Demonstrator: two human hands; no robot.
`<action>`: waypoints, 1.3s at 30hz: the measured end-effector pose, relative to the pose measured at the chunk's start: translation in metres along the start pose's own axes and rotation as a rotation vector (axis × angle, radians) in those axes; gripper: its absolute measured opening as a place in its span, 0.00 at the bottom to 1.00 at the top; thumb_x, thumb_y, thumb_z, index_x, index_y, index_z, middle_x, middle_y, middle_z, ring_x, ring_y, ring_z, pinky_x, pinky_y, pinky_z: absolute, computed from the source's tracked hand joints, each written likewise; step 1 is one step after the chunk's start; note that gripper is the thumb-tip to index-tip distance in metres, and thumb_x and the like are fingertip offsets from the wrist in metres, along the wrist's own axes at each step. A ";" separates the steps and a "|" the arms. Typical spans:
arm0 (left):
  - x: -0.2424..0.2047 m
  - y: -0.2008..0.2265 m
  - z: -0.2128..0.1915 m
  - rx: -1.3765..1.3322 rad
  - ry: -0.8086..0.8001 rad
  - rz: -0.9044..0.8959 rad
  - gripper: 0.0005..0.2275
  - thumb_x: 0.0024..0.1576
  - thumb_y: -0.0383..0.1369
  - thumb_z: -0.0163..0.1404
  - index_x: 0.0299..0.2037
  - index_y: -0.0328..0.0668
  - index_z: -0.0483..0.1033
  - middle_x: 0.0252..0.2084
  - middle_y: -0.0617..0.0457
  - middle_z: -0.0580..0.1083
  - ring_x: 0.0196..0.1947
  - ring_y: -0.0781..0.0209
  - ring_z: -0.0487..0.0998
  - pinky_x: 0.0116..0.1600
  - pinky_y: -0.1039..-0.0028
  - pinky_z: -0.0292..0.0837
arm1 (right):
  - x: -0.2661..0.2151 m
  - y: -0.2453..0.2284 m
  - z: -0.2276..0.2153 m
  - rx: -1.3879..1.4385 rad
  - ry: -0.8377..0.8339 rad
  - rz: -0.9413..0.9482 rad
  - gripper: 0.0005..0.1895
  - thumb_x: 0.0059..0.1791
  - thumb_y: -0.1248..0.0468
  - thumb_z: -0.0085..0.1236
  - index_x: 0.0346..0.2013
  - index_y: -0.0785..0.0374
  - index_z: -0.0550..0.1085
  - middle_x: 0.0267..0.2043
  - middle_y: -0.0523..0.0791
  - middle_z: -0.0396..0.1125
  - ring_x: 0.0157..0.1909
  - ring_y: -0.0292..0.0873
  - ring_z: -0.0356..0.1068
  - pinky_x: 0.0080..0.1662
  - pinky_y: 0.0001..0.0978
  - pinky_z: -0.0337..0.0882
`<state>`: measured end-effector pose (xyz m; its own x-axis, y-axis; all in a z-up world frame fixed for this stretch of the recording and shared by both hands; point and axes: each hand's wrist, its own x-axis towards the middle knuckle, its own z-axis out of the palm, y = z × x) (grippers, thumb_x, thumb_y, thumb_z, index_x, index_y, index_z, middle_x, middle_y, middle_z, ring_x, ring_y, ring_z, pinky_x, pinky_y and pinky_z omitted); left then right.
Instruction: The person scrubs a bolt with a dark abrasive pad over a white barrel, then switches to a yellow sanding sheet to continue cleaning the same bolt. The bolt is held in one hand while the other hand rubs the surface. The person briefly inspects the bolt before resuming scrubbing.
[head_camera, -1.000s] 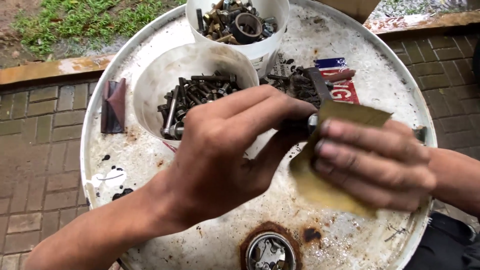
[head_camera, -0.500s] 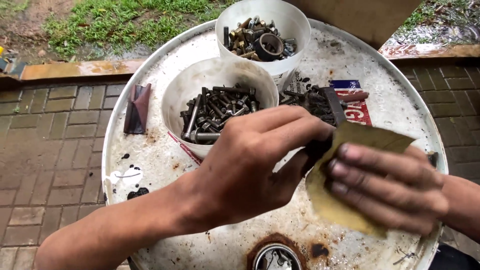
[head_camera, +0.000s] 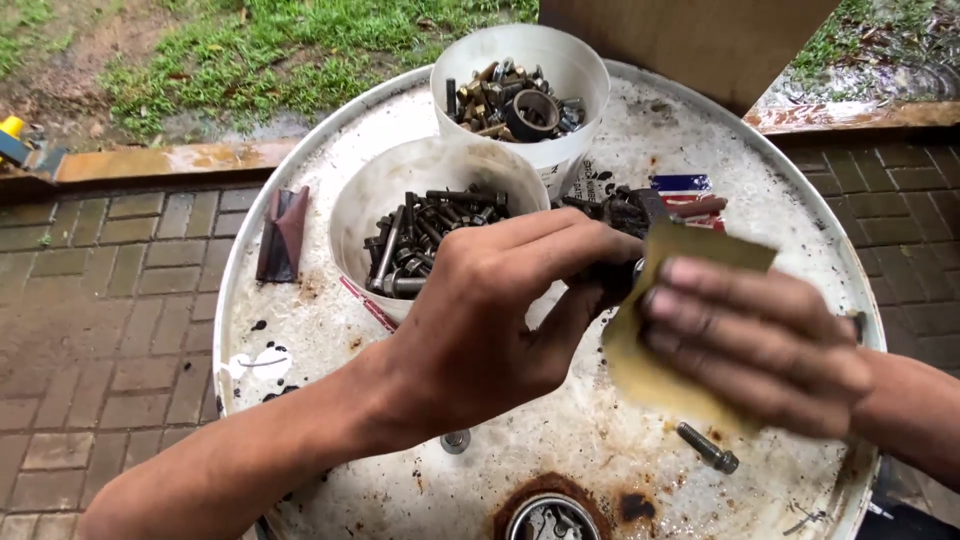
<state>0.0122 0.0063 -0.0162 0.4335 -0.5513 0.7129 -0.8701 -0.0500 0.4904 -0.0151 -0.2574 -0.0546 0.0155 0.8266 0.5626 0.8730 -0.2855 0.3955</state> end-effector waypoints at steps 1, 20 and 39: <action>-0.001 0.000 0.001 -0.003 0.000 -0.013 0.07 0.59 0.15 0.47 0.45 0.30 0.72 0.38 0.44 0.77 0.35 0.51 0.79 0.41 0.67 0.76 | -0.001 0.001 0.004 0.000 0.075 0.109 0.13 0.55 0.67 0.55 0.50 0.75 0.75 0.54 0.61 0.71 0.58 0.63 0.72 0.61 0.45 0.72; 0.001 0.002 0.004 0.025 0.005 -0.016 0.06 0.59 0.16 0.52 0.44 0.30 0.74 0.38 0.44 0.79 0.34 0.52 0.80 0.40 0.68 0.78 | 0.002 0.007 0.007 -0.046 0.098 -0.142 0.18 0.57 0.64 0.41 0.41 0.71 0.79 0.44 0.60 0.74 0.47 0.61 0.77 0.51 0.40 0.77; 0.000 -0.006 0.006 0.038 0.005 0.002 0.05 0.63 0.17 0.49 0.46 0.26 0.73 0.40 0.41 0.79 0.36 0.49 0.82 0.44 0.66 0.79 | -0.010 0.004 0.017 0.074 0.155 0.091 0.13 0.51 0.74 0.69 0.48 0.71 0.76 0.52 0.65 0.69 0.55 0.64 0.75 0.60 0.51 0.76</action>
<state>0.0158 0.0020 -0.0219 0.4333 -0.5472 0.7161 -0.8790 -0.0810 0.4699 -0.0034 -0.2587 -0.0713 0.0254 0.7130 0.7007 0.9048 -0.3145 0.2871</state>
